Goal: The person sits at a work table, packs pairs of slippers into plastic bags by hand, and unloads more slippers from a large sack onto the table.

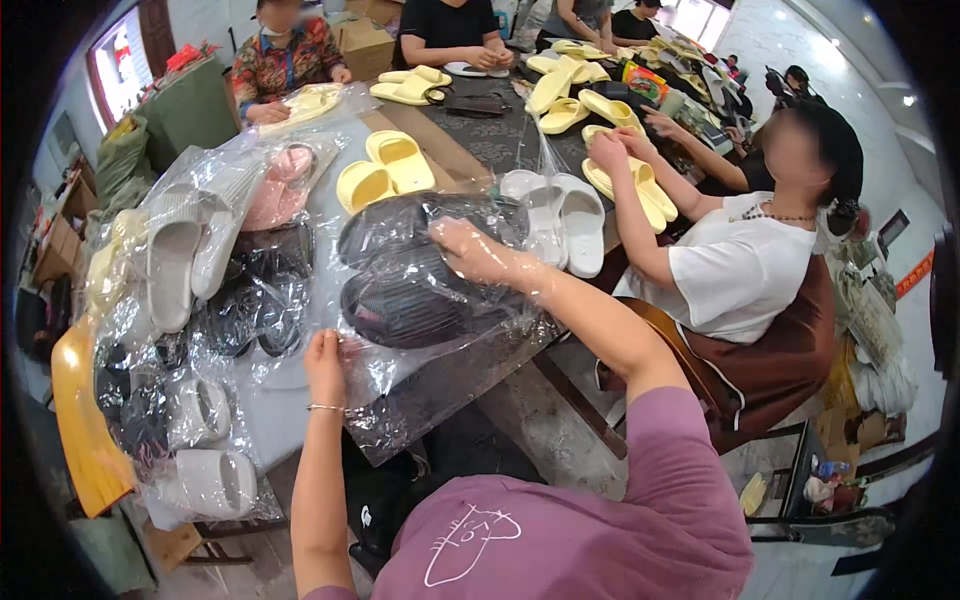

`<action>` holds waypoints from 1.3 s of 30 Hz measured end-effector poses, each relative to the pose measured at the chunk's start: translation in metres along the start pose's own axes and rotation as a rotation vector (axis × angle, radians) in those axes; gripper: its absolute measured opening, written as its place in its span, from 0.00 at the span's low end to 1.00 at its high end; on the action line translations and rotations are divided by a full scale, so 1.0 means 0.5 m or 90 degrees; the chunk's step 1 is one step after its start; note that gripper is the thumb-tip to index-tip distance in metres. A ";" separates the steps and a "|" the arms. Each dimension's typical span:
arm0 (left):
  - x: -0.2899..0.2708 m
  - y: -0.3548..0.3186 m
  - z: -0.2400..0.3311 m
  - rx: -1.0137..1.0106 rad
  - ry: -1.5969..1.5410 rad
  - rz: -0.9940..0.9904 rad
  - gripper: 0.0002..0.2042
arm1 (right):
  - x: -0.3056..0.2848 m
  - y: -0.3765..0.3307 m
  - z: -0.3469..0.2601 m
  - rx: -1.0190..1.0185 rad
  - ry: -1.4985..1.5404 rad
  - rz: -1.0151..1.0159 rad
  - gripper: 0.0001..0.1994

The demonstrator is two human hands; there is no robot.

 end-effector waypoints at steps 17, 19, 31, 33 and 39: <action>-0.010 -0.024 0.089 0.055 0.042 0.093 0.14 | -0.003 -0.003 -0.088 0.050 0.028 0.001 0.22; -0.039 -0.016 0.098 0.040 0.034 0.189 0.15 | 0.001 -0.040 -0.038 0.051 -0.024 0.009 0.28; -0.056 -0.004 0.016 -0.051 0.024 0.134 0.13 | -0.233 -0.208 0.090 0.278 0.016 0.057 0.15; -0.065 -0.006 0.023 -0.019 0.050 0.117 0.13 | -0.322 -0.270 0.150 0.382 0.018 0.170 0.17; -0.065 -0.069 0.052 0.148 0.236 0.124 0.11 | -0.432 -0.300 0.080 0.493 0.323 0.554 0.19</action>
Point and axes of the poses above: each hand's wrist, its own y-axis towards the middle knuckle, its own x-axis out of the palm, z = x × y, the point moved 7 cm from there along y, towards the middle knuckle, and after that the axes turned 2 degrees about -y, right-handed, at the moved point
